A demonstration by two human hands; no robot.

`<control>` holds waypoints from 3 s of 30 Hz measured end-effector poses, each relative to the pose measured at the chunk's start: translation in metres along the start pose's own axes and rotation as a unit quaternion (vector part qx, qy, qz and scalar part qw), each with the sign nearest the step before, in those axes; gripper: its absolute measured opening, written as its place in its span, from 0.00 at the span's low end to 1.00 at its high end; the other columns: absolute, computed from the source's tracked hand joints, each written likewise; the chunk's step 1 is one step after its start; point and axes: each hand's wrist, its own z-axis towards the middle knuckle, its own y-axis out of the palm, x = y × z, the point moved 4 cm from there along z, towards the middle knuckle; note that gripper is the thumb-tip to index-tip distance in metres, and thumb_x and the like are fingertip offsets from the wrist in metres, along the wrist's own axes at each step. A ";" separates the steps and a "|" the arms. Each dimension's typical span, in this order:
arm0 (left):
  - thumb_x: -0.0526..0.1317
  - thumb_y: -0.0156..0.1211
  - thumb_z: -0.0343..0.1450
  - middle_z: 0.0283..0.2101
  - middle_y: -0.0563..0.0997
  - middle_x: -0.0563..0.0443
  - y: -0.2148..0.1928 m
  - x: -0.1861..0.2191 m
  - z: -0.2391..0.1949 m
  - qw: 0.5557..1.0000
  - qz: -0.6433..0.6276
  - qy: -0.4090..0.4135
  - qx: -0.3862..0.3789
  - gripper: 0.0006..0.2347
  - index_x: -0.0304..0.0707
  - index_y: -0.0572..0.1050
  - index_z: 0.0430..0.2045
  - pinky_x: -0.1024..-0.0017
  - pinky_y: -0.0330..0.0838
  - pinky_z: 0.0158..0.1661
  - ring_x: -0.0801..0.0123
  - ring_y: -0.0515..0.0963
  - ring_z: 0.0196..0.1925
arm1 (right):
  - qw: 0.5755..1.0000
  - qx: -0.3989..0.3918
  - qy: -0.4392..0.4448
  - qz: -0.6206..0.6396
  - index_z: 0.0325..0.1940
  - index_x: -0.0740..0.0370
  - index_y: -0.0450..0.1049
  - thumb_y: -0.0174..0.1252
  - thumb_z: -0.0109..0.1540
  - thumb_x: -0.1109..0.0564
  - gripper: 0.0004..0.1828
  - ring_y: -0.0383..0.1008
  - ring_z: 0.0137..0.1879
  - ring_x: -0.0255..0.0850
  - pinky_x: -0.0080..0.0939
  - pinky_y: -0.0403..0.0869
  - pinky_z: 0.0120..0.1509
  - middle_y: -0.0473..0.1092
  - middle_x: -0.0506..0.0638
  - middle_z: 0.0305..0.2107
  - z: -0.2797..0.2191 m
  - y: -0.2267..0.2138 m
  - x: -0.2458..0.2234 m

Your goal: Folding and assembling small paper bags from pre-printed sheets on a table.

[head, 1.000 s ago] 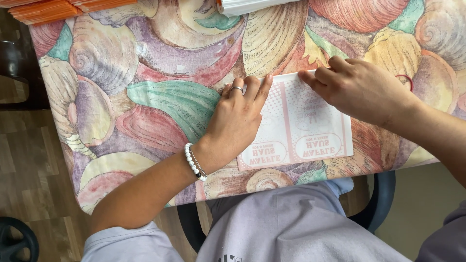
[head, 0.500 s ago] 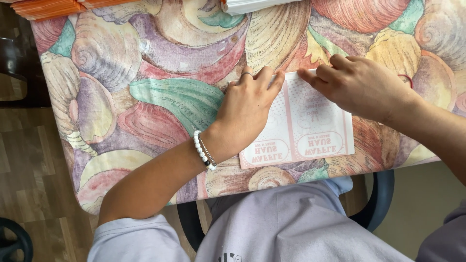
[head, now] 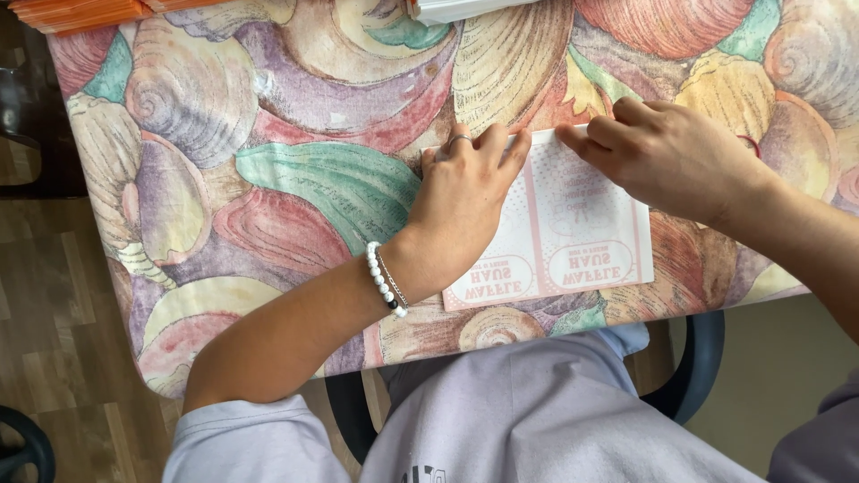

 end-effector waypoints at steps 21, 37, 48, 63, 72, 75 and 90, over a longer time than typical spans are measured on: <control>0.40 0.59 0.67 0.43 0.67 0.56 0.006 0.005 0.011 0.997 -0.063 -0.046 -0.016 0.21 0.66 0.67 0.55 0.67 0.71 0.22 0.66 0.71 0.38 | 0.996 -0.026 0.042 0.079 0.64 0.52 0.75 0.57 0.67 0.54 0.20 0.68 0.43 0.31 0.29 0.80 0.49 0.70 0.38 0.42 -0.022 0.011 0.015; 0.35 0.62 0.68 0.37 0.69 0.48 0.006 -0.006 -0.015 0.989 -0.109 -0.003 0.099 0.20 0.46 0.73 0.56 0.44 0.81 0.37 0.55 0.76 0.41 | 0.969 0.168 0.151 0.097 0.42 0.56 0.80 0.54 0.61 0.61 0.10 0.76 0.56 0.40 0.34 0.79 0.47 0.68 0.44 0.43 0.005 0.008 -0.030; 0.38 0.55 0.72 0.44 0.70 0.51 0.013 -0.015 -0.007 0.994 -0.072 0.038 0.076 0.18 0.48 0.73 0.58 0.78 0.72 0.20 0.68 0.74 0.33 | 0.935 0.129 0.183 0.276 0.58 0.73 0.78 0.48 0.67 0.72 0.19 0.80 0.49 0.47 0.38 0.85 0.41 0.78 0.60 0.48 0.039 -0.033 -0.037; 0.57 0.83 0.55 0.46 0.74 0.45 0.014 -0.008 0.076 0.942 -0.281 0.011 -0.183 0.39 0.37 0.66 0.53 0.69 0.78 0.37 0.64 0.75 0.39 | 0.928 0.158 0.266 0.207 0.44 0.58 0.87 0.57 0.66 0.70 0.15 0.75 0.41 0.44 0.41 0.77 0.38 0.77 0.49 0.39 -0.037 0.024 0.004; 0.46 0.81 0.58 0.35 0.81 0.60 0.027 -0.005 0.075 0.894 -0.396 -0.003 -0.211 0.17 0.55 0.76 0.33 0.61 0.73 0.35 0.66 0.80 0.38 | 0.552 0.289 0.360 0.694 0.78 0.61 0.58 0.46 0.77 0.54 0.24 0.71 0.66 0.52 0.47 0.74 0.71 0.67 0.62 0.63 -0.084 0.004 0.008; 0.46 0.70 0.66 0.37 0.85 0.63 -0.002 -0.026 0.050 0.821 -0.563 0.027 -0.093 0.08 0.53 0.80 0.36 0.72 0.71 0.34 0.74 0.82 0.38 | 0.357 0.282 0.314 0.833 0.84 0.47 0.52 0.52 0.48 0.10 0.69 0.65 0.75 0.59 0.59 0.67 0.77 0.61 0.64 0.70 -0.106 0.028 0.011; 0.50 0.59 0.72 0.23 0.78 0.57 0.004 -0.035 0.000 0.599 -0.788 -0.058 0.130 0.16 0.34 0.82 0.38 0.82 0.61 0.24 0.79 0.68 0.22 | 0.748 0.523 0.203 0.354 0.65 0.88 0.59 0.51 0.73 0.50 0.32 0.65 0.64 0.70 0.64 0.67 0.71 0.61 0.76 0.58 -0.052 -0.104 0.025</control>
